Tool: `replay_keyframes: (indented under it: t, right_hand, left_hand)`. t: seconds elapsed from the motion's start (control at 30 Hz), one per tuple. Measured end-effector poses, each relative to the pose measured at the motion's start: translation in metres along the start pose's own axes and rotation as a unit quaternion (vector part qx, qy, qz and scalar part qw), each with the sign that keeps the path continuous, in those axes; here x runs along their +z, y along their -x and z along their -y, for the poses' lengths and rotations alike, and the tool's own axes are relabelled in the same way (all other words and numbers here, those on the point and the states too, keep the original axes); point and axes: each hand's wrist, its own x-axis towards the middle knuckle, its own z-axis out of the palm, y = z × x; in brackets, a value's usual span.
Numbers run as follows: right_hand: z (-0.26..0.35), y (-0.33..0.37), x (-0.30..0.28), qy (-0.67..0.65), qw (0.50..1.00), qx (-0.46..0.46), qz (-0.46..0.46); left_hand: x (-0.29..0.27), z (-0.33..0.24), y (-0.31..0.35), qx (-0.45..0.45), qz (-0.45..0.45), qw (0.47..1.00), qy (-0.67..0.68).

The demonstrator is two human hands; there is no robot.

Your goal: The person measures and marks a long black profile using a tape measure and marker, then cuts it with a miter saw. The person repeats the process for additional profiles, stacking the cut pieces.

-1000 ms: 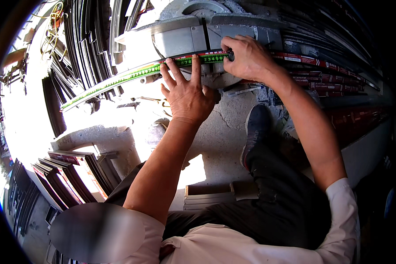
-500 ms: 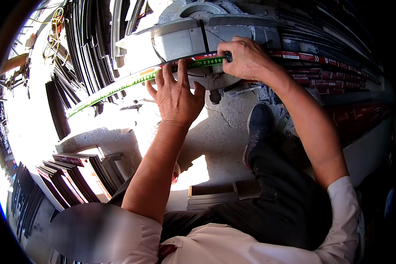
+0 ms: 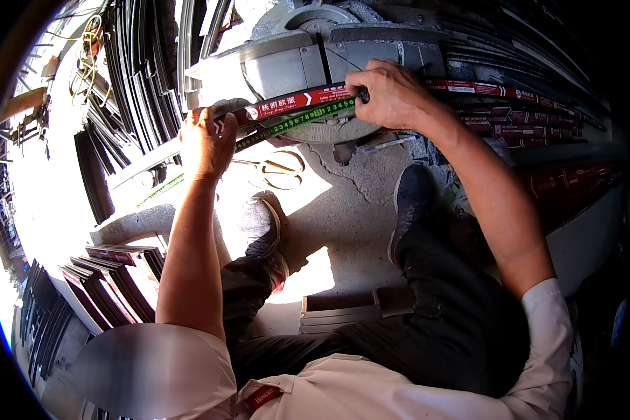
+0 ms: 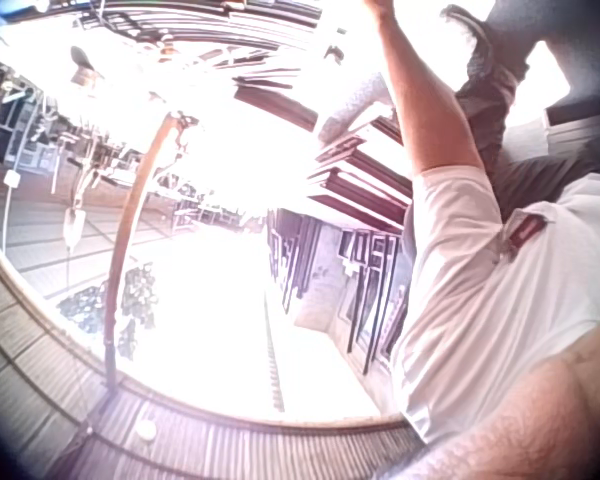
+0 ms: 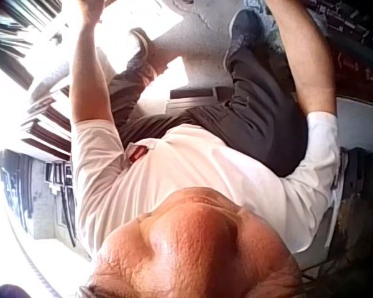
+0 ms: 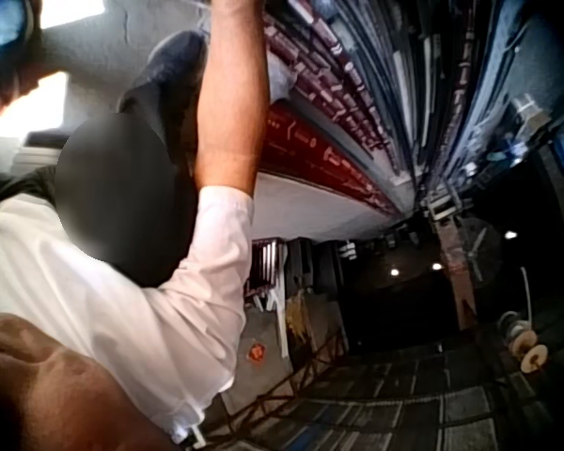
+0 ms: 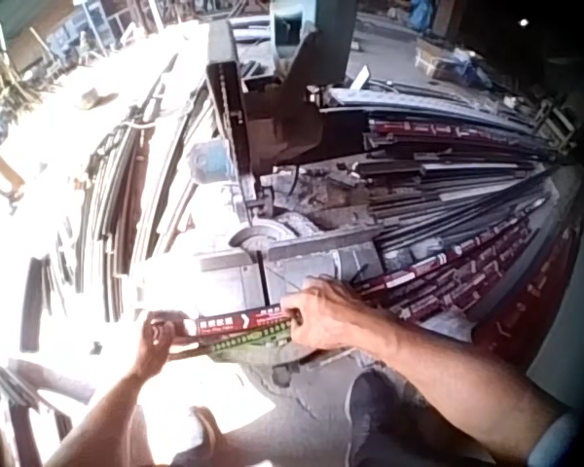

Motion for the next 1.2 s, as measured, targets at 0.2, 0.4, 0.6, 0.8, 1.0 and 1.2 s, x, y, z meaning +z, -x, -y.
replay_keyframes:
  t: [0.2,0.4,0.6,0.8,1.0,1.2]
  right_hand:
    - [-0.006,0.003,0.006,-0.007,0.999,-0.028,-0.043]
    - [-0.008,0.005,0.010,-0.014,0.999,-0.024,-0.039]
    - [-0.009,0.019,0.006,-0.010,0.997,-0.056,-0.056]
    - [0.000,0.076,0.023,-0.098,0.991,-0.065,-0.068]
    - [-0.035,0.121,0.080,-0.162,0.985,0.026,0.050]
    - [-0.061,0.128,0.125,-0.109,0.993,0.031,0.027]
  left_hand:
    - [-0.030,0.066,-0.019,0.012,0.141,0.988,0.054]
    - [-0.036,0.076,-0.022,-0.046,0.294,0.944,0.140]
    - [-0.035,0.080,-0.026,-0.050,0.304,0.941,0.139]
    - [-0.036,0.079,-0.024,-0.066,0.304,0.940,0.142]
    - [-0.031,0.079,-0.028,-0.060,0.303,0.941,0.141]
    - [-0.030,0.081,-0.026,-0.065,0.298,0.942,0.136]
